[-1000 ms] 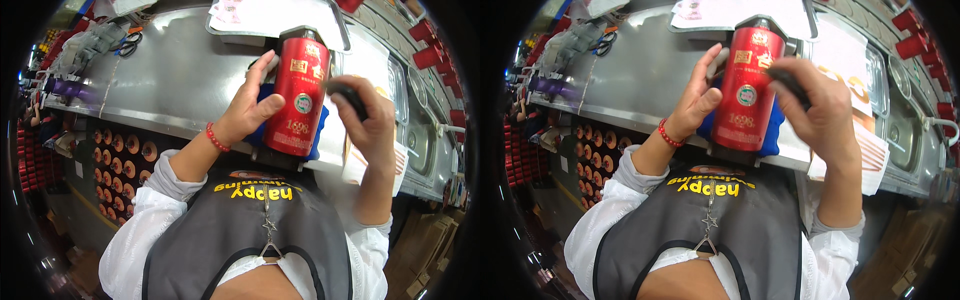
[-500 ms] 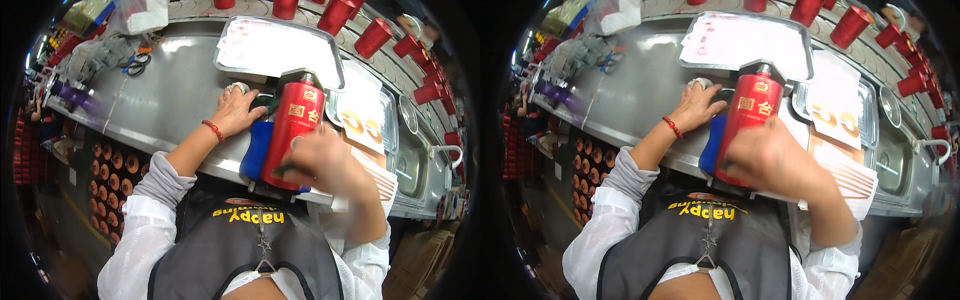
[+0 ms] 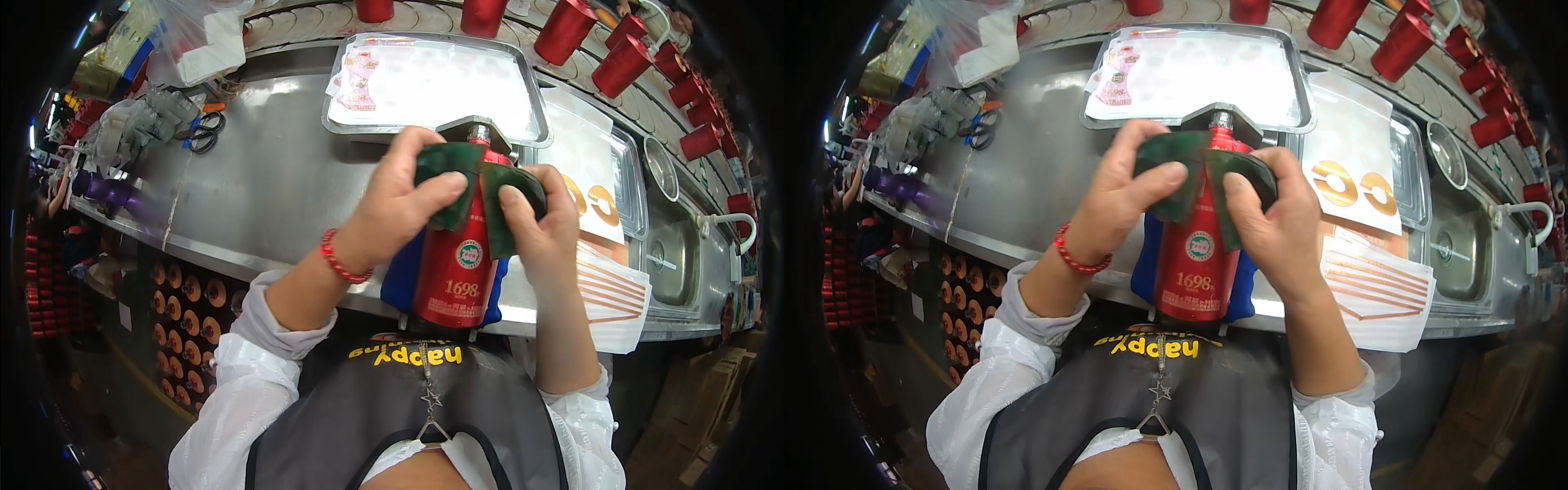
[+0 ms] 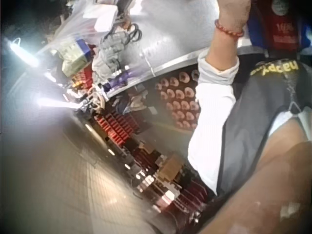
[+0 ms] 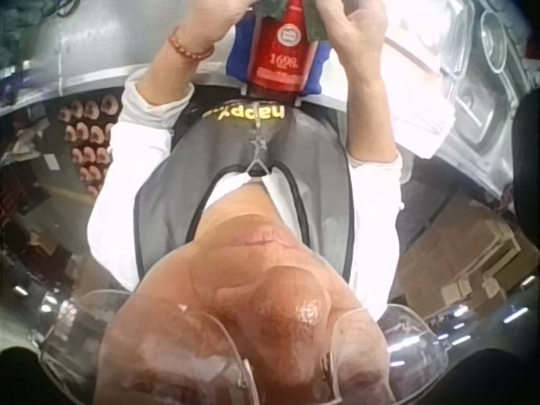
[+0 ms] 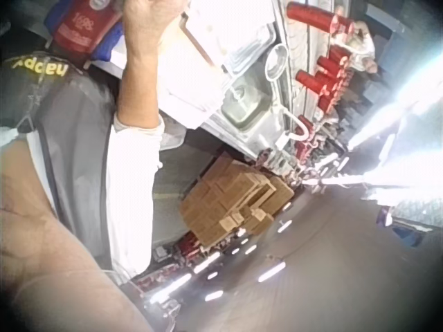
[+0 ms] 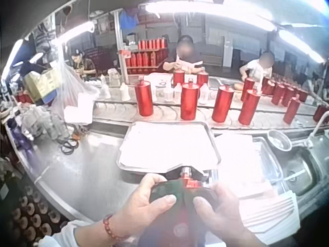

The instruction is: The person applies a red label to a bottle, smooths it with a green tool, and wipes the surface with a cloth. The person repeats this process on multiple bottles at a stainless steel workstation.

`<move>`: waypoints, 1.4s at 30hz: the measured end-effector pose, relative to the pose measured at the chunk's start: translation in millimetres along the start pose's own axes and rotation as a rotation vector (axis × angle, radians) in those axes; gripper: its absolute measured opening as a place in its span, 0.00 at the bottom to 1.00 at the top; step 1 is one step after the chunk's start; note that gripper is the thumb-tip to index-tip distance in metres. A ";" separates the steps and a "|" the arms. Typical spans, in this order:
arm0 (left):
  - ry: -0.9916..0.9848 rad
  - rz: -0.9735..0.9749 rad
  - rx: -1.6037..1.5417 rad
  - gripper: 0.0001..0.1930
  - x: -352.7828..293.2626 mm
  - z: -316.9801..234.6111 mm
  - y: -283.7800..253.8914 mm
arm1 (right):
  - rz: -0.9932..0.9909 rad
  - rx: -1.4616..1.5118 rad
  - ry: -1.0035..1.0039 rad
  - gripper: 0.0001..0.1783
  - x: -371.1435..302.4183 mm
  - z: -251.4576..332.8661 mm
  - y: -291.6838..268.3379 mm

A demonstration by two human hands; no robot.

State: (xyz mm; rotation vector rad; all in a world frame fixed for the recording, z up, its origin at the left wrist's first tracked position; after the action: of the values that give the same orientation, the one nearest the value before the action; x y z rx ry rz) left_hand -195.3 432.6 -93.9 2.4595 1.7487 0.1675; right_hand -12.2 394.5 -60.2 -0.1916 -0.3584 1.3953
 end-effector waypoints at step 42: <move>0.123 -0.260 0.049 0.14 -31.6 20.6 0.9 | -0.161 0.156 0.015 0.14 -31.9 -33.8 -8.9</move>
State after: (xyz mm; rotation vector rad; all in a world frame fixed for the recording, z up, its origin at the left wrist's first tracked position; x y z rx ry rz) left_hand -201.4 401.8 -114.8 2.2680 2.1263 0.2583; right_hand 3.9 364.3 -92.9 -0.0436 -0.2458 1.2560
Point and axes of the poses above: each hand's wrist, its own x-axis towards the middle knuckle, its own y-axis out of the palm, z = x × y, the point moved 6 cm from there along x, towards the middle knuckle, and after that the axes turned 2 degrees about -z, right-handed, at the moved point
